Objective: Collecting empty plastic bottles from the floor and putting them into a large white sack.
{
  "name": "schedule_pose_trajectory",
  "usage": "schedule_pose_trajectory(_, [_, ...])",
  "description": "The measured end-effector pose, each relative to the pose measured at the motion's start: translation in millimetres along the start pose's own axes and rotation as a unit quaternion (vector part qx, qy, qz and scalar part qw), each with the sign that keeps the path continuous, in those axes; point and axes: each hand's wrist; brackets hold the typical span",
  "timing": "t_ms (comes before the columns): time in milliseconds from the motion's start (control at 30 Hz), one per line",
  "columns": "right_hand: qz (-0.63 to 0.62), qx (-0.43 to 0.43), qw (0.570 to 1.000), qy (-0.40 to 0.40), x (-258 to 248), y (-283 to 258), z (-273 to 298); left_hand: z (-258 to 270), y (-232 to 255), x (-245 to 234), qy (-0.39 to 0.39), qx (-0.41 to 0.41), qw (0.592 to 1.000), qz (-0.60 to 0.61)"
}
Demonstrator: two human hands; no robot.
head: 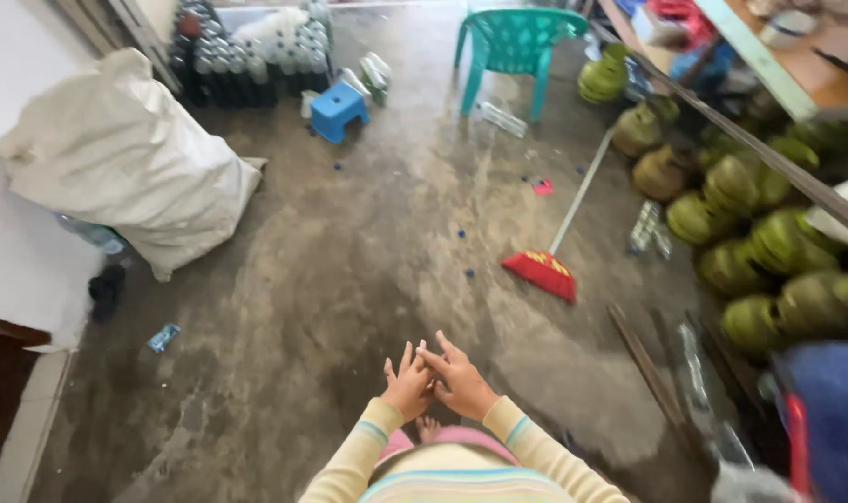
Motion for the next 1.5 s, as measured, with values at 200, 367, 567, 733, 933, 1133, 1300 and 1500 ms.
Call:
schedule_pose_trajectory(200, [0.030,-0.052,0.997,-0.050,1.2,42.1,-141.1,-107.2,-61.5,-30.1,0.049,-0.078,0.994,0.056])
schedule_pose_trajectory(367, [0.015,-0.017,0.999,-0.049,5.7,92.0,-268.6,-224.1,-145.0,-49.6,0.061,-0.068,0.995,0.045])
schedule_pose_trajectory(567, [-0.022,0.039,0.999,-0.030,-6.1,138.5,-410.6,-365.4,-194.3,-128.7,0.058,-0.053,0.993,0.092])
schedule_pose_trajectory(733, [-0.003,0.016,1.000,0.001,-6.8,181.8,-523.7,-456.8,-223.5,-190.3,0.027,-0.026,0.996,0.081])
schedule_pose_trajectory(933, [-0.036,0.048,0.998,-0.013,-2.0,230.8,-649.1,-567.6,-285.0,-211.0,0.042,-0.032,0.995,0.086])
schedule_pose_trajectory(1133, [-0.039,0.038,0.996,-0.066,-3.8,297.1,-816.3,-714.2,-349.1,-261.6,0.043,-0.096,0.992,0.068])
schedule_pose_trajectory(1300, [-0.043,-0.076,0.993,-0.077,-24.9,325.6,-946.0,-820.9,-390.1,-302.0,0.071,-0.138,0.985,0.074])
schedule_pose_trajectory(1500, [-0.040,-0.046,0.990,-0.130,-38.2,342.6,-1070.2,-917.0,-442.7,-335.0,0.096,-0.161,0.979,0.079])
Point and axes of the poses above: each hand's wrist, its own z-axis away from the middle knuckle, its own x-axis out of the palm, y = z × x, and after that the axes turned 11 degrees about y, right-handed
